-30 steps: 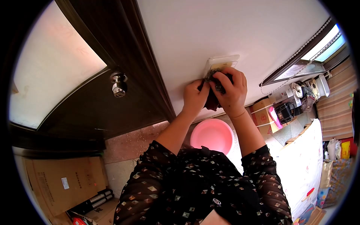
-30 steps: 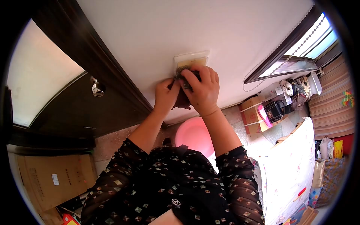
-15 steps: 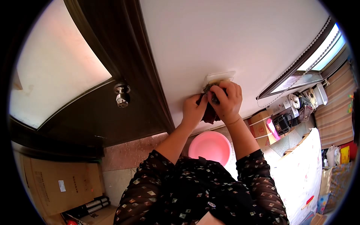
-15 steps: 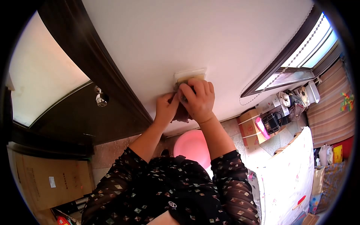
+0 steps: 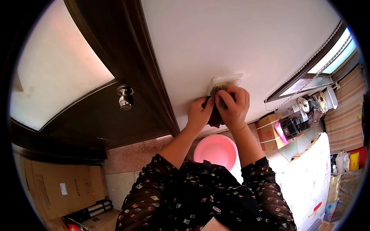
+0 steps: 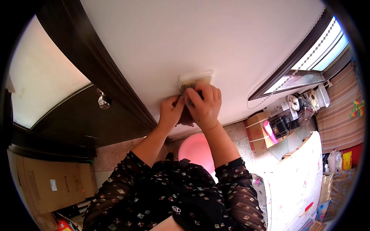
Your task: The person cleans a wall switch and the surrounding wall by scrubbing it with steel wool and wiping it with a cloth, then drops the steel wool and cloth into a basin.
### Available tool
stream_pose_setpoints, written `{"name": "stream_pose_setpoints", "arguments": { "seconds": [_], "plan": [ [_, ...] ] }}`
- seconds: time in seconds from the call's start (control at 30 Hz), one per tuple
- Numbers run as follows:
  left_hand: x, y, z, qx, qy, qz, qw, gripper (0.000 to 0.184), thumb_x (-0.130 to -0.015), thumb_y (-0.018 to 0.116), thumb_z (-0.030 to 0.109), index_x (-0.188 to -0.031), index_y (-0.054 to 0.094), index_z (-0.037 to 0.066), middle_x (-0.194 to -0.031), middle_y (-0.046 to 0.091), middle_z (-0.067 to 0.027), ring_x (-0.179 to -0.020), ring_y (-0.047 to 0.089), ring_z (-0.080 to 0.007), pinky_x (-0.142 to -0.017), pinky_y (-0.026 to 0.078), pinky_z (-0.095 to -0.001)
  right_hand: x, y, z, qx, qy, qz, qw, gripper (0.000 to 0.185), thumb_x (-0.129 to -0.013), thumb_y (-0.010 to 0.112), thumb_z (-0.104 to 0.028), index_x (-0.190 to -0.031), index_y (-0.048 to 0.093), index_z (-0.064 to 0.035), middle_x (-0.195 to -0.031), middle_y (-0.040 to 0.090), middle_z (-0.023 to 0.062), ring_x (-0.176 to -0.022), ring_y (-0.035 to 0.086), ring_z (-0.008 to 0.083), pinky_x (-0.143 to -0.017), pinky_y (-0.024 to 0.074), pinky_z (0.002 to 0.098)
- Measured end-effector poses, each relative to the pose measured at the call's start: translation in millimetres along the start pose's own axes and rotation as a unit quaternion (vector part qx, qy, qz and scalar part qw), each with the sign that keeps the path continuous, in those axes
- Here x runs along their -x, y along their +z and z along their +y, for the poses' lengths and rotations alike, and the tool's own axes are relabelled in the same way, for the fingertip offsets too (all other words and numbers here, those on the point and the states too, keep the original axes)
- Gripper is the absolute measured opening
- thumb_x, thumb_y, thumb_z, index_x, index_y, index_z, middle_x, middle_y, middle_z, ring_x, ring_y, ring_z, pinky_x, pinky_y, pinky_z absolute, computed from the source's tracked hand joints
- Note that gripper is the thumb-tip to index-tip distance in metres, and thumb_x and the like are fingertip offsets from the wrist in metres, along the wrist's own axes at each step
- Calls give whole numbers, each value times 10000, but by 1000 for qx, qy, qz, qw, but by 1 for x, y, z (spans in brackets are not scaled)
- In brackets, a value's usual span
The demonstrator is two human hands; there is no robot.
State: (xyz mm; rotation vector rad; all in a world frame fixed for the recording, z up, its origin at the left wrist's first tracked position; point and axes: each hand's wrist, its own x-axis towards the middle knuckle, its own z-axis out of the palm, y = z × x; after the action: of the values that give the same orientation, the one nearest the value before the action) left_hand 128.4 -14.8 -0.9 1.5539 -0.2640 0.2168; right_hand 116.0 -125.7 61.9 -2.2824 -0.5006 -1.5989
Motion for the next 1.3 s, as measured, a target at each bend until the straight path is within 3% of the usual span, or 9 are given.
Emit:
{"name": "stream_pose_setpoints", "arguments": {
  "seconds": [0.17,0.3,0.37,0.57,0.8,0.87,1.1,1.23,1.3],
  "plan": [
    [0,-2,8,-8,-39,-16,999,230,-843,542,196,-789,601,-20,-614,579,-152,-522,546,-200,-526,426,-309,5,-3,2,-8,-12,-51,999,178,-584,667,-108,-740,587,-141,-791,483,6,-709,491,179,-596,356,309],
    [0,-1,6,-23,-12,-5,1000,230,-840,543,193,-781,601,-22,-606,574,-152,-515,542,-200,-522,424,-313,-1,-2,1,3,-13,-12,1000,171,-578,661,-115,-729,587,-144,-785,482,2,-706,492,178,-595,354,314],
    [-1,-4,12,-39,-64,-23,997,234,-840,546,196,-784,602,-24,-601,572,-150,-507,531,-201,-519,422,-314,1,-2,-1,6,-2,-3,1000,174,-574,660,-115,-729,587,-144,-785,482,1,-705,491,178,-595,353,314],
    [-1,-1,1,-7,-12,-9,1000,228,-840,548,193,-794,606,-23,-609,578,-144,-513,533,-192,-521,424,-308,-7,-3,-1,-4,1,-18,1000,190,-562,669,-90,-725,589,-146,-787,488,-3,-715,497,179,-606,358,313],
    [-1,-1,4,-9,-32,-9,999,237,-846,545,203,-797,607,-21,-613,582,-136,-516,522,-162,-517,419,-302,0,-5,2,-10,-9,-48,999,189,-578,678,-80,-734,592,-142,-789,494,-3,-720,502,183,-607,360,316],
    [-1,0,3,5,-28,-19,999,240,-847,545,206,-800,608,-20,-617,585,-133,-518,512,-154,-519,418,-298,-14,-7,-2,-7,17,-11,1000,220,-558,709,-40,-737,610,-119,-797,506,33,-723,495,232,-655,402,331],
    [-2,-2,12,2,-42,-21,999,262,-848,552,228,-818,611,-26,-585,565,-101,-515,482,-132,-515,408,-288,-7,-8,2,-11,3,-52,999,206,-570,687,-60,-738,595,-136,-787,500,6,-725,498,196,-624,371,316],
    [0,-4,13,-13,-57,-22,998,269,-851,554,230,-825,612,-31,-582,561,-86,-529,464,-106,-518,404,-281,-24,-17,7,-7,101,50,994,209,-570,691,-23,-738,604,-113,-785,502,25,-727,485,208,-640,397,321],
    [-1,-2,14,-16,-73,-33,997,269,-852,554,230,-825,611,-32,-586,566,-84,-534,459,-100,-520,403,-279,-15,-28,8,-27,110,41,993,204,-572,695,-14,-736,607,-97,-782,499,35,-720,486,217,-629,408,326]
  ]
}}
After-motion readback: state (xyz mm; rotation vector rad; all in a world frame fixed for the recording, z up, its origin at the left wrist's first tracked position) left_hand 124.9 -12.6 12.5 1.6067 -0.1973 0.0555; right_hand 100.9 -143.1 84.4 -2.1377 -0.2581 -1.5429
